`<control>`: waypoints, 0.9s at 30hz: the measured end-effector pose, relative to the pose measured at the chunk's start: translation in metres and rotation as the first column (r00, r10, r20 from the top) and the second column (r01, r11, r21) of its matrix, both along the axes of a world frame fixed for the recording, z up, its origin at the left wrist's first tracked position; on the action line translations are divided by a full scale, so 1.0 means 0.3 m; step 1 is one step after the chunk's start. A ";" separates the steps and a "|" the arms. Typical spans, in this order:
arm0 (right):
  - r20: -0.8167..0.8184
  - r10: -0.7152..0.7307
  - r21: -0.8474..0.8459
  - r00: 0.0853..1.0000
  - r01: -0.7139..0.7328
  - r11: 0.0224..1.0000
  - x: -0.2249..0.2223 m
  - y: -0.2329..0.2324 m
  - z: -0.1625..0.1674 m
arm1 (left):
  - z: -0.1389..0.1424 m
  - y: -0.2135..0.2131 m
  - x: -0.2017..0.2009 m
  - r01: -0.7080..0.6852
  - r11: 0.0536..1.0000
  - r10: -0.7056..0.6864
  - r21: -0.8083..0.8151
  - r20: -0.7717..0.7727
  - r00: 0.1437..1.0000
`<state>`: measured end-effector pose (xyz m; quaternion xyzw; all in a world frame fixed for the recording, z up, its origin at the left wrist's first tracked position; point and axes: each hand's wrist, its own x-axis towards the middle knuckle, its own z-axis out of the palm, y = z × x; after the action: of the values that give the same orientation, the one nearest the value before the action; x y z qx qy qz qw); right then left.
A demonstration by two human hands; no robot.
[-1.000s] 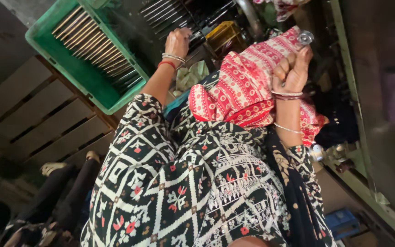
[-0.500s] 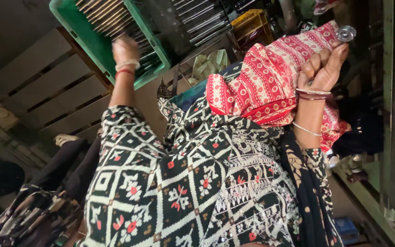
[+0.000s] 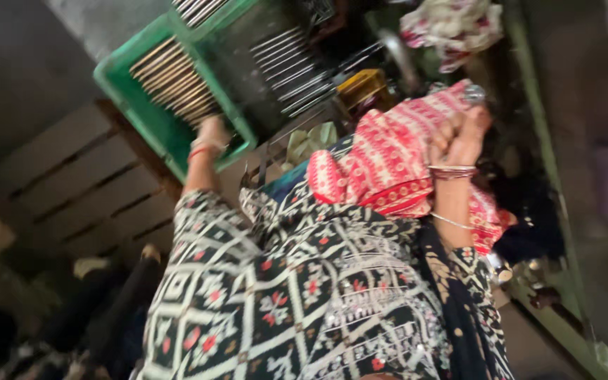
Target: The person repeatedly picks metal rods from a green tray, inserts them into a green industrial machine, and operates the levers to process each rod. The person then removes the processed rods and places them back into the tray. This cycle continues throughout the clip.
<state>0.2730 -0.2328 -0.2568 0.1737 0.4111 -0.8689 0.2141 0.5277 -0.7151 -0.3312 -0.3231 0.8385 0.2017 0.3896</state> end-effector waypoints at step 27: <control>0.017 -0.089 0.024 0.996 0.089 0.996 0.001 -0.034 0.290 | 0.590 1.027 -0.890 -0.037 0.114 0.554 0.993 -0.033 0.832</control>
<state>0.2733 -0.2430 -0.1697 0.2022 0.4111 -0.8711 0.1767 0.2607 -0.4069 -0.1543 -0.1167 0.4873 0.8218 0.2713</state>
